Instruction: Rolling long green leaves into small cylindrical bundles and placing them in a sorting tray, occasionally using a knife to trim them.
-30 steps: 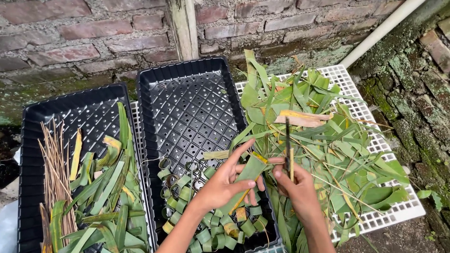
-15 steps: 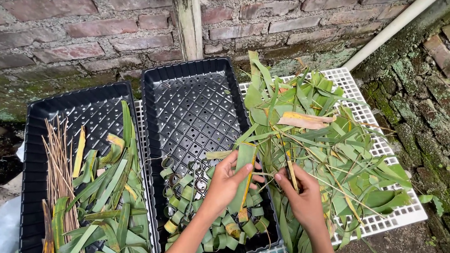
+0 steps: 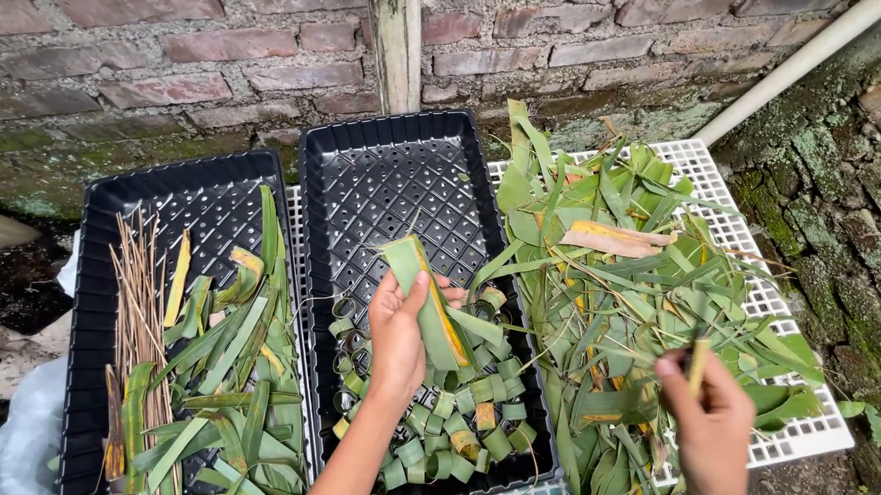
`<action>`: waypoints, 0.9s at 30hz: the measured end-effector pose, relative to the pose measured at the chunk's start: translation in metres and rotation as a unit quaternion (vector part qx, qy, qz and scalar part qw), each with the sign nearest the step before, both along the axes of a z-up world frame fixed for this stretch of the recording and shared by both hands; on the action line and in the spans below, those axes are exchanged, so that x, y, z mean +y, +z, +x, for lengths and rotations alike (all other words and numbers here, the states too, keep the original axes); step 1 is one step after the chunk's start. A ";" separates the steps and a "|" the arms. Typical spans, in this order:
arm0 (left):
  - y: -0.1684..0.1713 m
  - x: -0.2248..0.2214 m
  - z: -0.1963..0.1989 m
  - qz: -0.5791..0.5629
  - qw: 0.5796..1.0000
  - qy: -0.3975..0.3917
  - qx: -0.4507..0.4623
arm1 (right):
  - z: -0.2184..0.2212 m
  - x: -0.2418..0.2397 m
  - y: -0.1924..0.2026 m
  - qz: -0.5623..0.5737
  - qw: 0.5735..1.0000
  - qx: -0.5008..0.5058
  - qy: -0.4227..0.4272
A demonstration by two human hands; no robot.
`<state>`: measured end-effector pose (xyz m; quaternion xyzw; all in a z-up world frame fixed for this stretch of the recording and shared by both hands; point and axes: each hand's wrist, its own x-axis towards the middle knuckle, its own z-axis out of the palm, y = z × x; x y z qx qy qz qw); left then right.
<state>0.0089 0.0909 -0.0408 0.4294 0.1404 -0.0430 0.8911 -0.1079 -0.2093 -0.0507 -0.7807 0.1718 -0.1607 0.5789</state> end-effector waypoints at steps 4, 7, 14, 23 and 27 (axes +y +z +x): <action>-0.007 0.016 0.006 -0.003 0.996 0.087 -0.022 | -0.005 -0.042 0.000 0.087 0.993 -0.081 -0.018; -0.004 0.024 0.004 -0.034 0.994 0.102 -0.035 | -0.001 -0.056 -0.012 0.011 0.994 -0.023 -0.107; 0.012 0.019 -0.003 -0.030 0.997 0.068 -0.032 | 0.025 -0.008 -0.030 -0.379 0.903 0.172 -0.110; 0.010 0.009 -0.014 -0.044 0.998 0.050 0.019 | 0.037 0.013 -0.077 -0.443 0.876 0.186 -0.049; 0.004 -0.002 -0.021 -0.043 0.999 0.022 0.019 | 0.030 0.048 -0.047 -0.538 0.841 0.009 -0.057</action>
